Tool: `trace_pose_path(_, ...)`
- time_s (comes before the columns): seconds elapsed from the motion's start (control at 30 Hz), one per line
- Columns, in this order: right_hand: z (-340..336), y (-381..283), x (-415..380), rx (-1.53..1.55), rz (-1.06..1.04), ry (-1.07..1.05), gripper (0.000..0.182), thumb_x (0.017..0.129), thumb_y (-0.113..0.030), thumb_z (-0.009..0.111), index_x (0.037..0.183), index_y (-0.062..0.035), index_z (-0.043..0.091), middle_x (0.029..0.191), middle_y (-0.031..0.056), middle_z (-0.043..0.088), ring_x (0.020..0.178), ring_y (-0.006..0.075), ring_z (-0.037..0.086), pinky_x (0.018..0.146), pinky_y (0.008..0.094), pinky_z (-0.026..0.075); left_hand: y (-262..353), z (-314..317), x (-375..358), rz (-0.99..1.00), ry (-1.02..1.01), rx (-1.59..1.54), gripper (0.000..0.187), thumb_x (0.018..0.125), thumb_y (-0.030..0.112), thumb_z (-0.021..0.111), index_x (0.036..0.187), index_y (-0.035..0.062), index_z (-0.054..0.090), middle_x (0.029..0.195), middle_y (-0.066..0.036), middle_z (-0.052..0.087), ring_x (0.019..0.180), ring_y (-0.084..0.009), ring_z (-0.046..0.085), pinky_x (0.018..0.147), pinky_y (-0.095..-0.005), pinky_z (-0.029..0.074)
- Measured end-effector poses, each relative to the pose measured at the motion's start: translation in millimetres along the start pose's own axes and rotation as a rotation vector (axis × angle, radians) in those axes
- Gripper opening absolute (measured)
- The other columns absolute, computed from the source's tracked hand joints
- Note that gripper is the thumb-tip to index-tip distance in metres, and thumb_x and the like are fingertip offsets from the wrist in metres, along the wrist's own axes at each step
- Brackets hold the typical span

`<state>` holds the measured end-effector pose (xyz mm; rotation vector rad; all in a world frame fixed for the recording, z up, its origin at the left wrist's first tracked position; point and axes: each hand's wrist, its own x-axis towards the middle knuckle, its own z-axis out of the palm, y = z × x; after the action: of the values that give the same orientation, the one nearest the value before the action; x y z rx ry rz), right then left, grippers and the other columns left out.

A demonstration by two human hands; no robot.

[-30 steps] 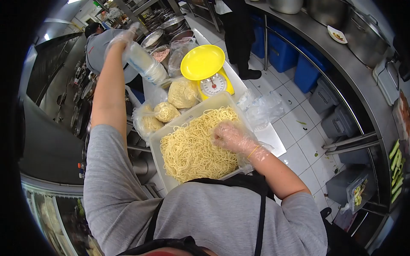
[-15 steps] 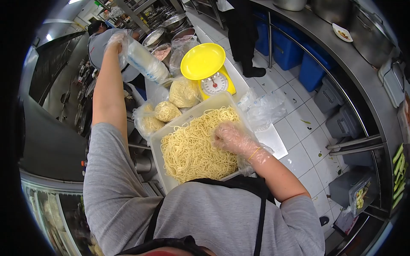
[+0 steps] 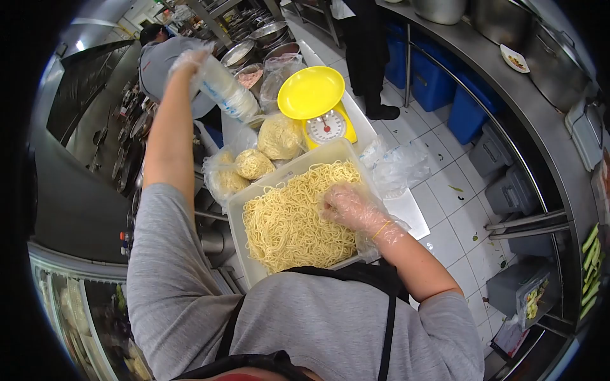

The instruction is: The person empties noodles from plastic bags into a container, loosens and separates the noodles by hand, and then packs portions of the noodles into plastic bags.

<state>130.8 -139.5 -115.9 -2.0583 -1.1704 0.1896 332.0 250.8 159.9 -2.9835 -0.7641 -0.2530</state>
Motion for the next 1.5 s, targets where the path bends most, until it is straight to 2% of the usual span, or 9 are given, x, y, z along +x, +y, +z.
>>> trace_pose_path(0.23, -8, -5, 0, -0.02, 0.009, -0.009, 0.02, 0.078, -0.024, 0.065, 0.079, -0.0052, 0.059, 0.086, 0.0108, 0.058, 0.087, 0.0303, 0.055, 0.079, 0.0402, 0.044, -50, -15, 52, 0.007, 0.639, -0.832, 0.028, 0.086, 0.027, 0.048, 0.091, 0.0033, 0.061, 0.093, -0.015, 0.059, 0.088, -0.0282, 0.057, 0.076, -0.0376, 0.045)
trace_pose_path(0.4, -16, -21, 11, 0.216, -0.019, 0.225, 0.024, 0.084, -0.027, 0.063, 0.1, -0.0101, 0.057, 0.104, 0.0086, 0.052, 0.106, 0.0243, 0.05, 0.093, 0.0382, 0.039, -77, -100, -14, 0.317, 0.257, -1.78, 0.016, 0.088, 0.017, 0.051, 0.076, 0.007, 0.048, 0.067, -0.004, 0.046, 0.059, -0.017, 0.046, 0.055, -0.0285, 0.041)
trace_pose_path(0.53, -47, -44, 38, 0.682, -0.08, 0.58, 0.077, 0.074, -0.043, 0.073, 0.134, -0.014, 0.032, 0.131, 0.0125, 0.035, 0.121, 0.0265, 0.039, 0.098, 0.0416, 0.037, -73, -62, -159, 0.485, -0.276, -2.079, 0.019, 0.092, 0.022, 0.05, 0.086, 0.0041, 0.051, 0.072, -0.002, 0.048, 0.061, -0.0121, 0.046, 0.056, -0.0246, 0.042)
trace_pose_path(0.67, -74, -77, 57, 1.187, -0.009, 0.404, 0.109, 0.063, -0.074, 0.062, 0.144, -0.0218, 0.01, 0.142, 0.0168, 0.023, 0.126, 0.028, 0.034, 0.099, 0.0518, 0.034, -53, 17, -284, -0.018, 0.064, -2.023, 0.029, 0.086, 0.022, 0.06, 0.107, 0.0026, 0.057, 0.099, -0.009, 0.063, 0.092, -0.0219, 0.062, 0.079, -0.0358, 0.052)
trace_pose_path(0.77, -62, -100, 55, 1.238, 0.005, 0.08, 0.114, 0.061, -0.083, 0.051, 0.145, -0.0244, 0.002, 0.146, 0.014, 0.018, 0.13, 0.0298, 0.028, 0.1, 0.0545, 0.033, -45, 64, -332, -0.24, 0.07, -2.161, 0.02, 0.089, 0.024, 0.058, 0.1, 0.007, 0.058, 0.083, -0.004, 0.061, 0.067, -0.0139, 0.057, 0.059, -0.0248, 0.048)
trace_pose_path(0.93, 5, -102, 33, 0.94, -0.24, 0.146, 0.104, 0.069, -0.038, 0.079, 0.144, -0.0147, 0.012, 0.135, 0.0152, 0.034, 0.12, 0.0284, 0.044, 0.097, 0.038, 0.04, -66, 126, -381, -0.567, -0.019, -2.366, 0.014, 0.091, 0.024, 0.054, 0.092, 0.0093, 0.055, 0.077, -0.002, 0.054, 0.056, -0.0137, 0.045, 0.053, -0.023, 0.041)
trace_pose_path(1.13, 37, -80, 22, 0.591, 0.045, 0.374, 0.031, 0.075, -0.004, 0.064, 0.104, -0.0071, 0.054, 0.072, 0.0017, 0.052, 0.064, 0.0146, 0.054, 0.061, 0.0278, 0.044, -51, 130, -424, -0.409, 0.258, -1.953, 0.035, 0.09, 0.024, 0.056, 0.117, 0.0059, 0.044, 0.096, -0.009, 0.053, 0.078, -0.0175, 0.054, 0.068, -0.0305, 0.046)
trace_pose_path(1.37, -13, -129, 41, 0.405, -0.33, 0.472, 0.026, 0.074, 0.005, 0.057, 0.096, -0.0086, 0.057, 0.068, 0.0077, 0.053, 0.06, 0.0177, 0.053, 0.057, 0.0317, 0.044, -4, 68, -441, 0.296, 0.422, -0.622, 0.088, 0.065, 0.002, 0.068, 0.141, 0.0091, 0.024, 0.101, -0.004, 0.045, 0.079, -0.0174, 0.048, 0.073, -0.0253, 0.042)
trace_pose_path(1.5, -76, -118, 49, 0.061, -0.249, 0.45, 0.033, 0.071, 0.01, 0.056, 0.099, -0.0077, 0.058, 0.068, -0.0039, 0.039, 0.063, 0.0054, 0.041, 0.058, 0.0199, 0.037, -19, 55, -435, 0.626, 0.507, -0.807, 0.054, 0.063, -0.011, 0.06, 0.114, 0.0064, 0.053, 0.096, -0.008, 0.047, 0.081, -0.0169, 0.05, 0.068, -0.0287, 0.045)
